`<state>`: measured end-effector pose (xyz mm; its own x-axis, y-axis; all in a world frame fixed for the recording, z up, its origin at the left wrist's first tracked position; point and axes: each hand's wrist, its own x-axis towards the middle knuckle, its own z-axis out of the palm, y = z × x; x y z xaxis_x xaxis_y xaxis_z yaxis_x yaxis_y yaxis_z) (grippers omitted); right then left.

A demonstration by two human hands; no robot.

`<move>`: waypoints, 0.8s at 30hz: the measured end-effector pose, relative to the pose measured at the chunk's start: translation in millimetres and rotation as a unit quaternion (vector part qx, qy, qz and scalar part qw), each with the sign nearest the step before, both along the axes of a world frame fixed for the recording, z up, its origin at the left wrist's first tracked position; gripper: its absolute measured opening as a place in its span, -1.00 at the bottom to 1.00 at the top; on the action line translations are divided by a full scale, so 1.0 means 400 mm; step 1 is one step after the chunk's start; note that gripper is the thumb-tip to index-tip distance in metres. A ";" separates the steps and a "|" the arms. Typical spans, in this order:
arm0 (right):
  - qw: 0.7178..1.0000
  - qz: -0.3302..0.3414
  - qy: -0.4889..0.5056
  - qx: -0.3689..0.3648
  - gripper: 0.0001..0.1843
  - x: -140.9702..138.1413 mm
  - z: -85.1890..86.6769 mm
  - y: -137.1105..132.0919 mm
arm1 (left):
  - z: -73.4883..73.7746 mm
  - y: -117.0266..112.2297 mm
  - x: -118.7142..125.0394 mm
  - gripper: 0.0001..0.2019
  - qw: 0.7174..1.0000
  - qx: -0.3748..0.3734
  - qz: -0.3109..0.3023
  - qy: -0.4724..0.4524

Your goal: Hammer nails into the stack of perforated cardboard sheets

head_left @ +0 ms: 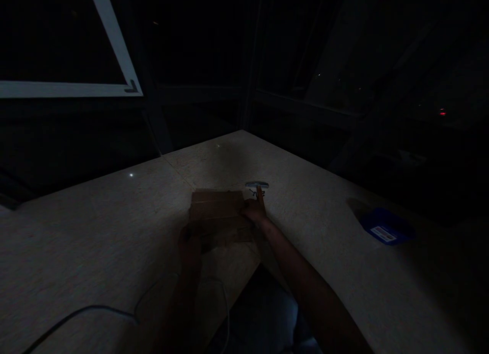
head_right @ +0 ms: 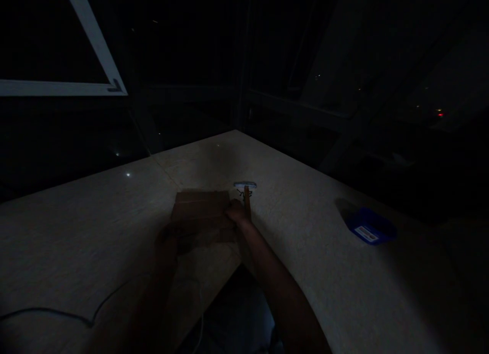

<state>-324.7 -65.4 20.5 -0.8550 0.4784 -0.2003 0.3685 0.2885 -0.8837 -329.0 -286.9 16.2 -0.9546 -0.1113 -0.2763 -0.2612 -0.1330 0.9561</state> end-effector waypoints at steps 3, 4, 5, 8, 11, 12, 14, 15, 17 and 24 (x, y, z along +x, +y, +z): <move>0.995 -0.007 0.038 -0.090 -0.77 0.019 0.001 -0.021 | 0.016 -0.023 0.013 -0.54 0.999 0.023 0.019 -0.013; 0.992 -0.007 0.050 -0.119 -0.75 0.027 0.004 -0.026 | 0.024 -0.028 0.018 -0.54 0.999 0.033 0.024 -0.009; 0.987 -0.008 0.062 -0.147 -0.72 0.036 0.009 -0.031 | 0.033 -0.032 0.023 -0.54 0.999 0.043 0.029 -0.006; 0.971 -0.006 0.099 -0.216 -0.65 0.068 0.030 -0.040 | 0.063 -0.035 0.035 -0.58 0.997 0.068 0.024 0.005; 0.955 -0.011 0.135 -0.263 -0.58 0.105 0.055 -0.045 | 0.099 -0.027 0.047 -0.64 0.996 0.083 0.019 0.022; 0.947 -0.016 0.147 -0.284 -0.56 0.118 0.064 -0.046 | 0.114 -0.023 0.053 -0.65 0.996 0.084 0.023 0.025; 0.928 -0.028 0.173 -0.330 -0.52 0.143 0.085 -0.044 | 0.149 -0.013 0.069 -0.66 0.996 0.085 0.030 0.027; 0.919 -0.035 0.186 -0.347 -0.51 0.157 0.097 -0.040 | 0.168 -0.006 0.080 -0.66 0.995 0.087 0.028 0.028; 0.911 -0.050 0.203 -0.356 -0.51 0.189 0.125 -0.023 | 0.201 0.014 0.103 -0.65 0.995 0.096 0.009 0.034; 0.907 -0.128 0.243 -0.320 -0.61 0.400 0.198 0.139 | 0.201 0.183 0.175 -0.60 0.986 0.083 -0.127 0.069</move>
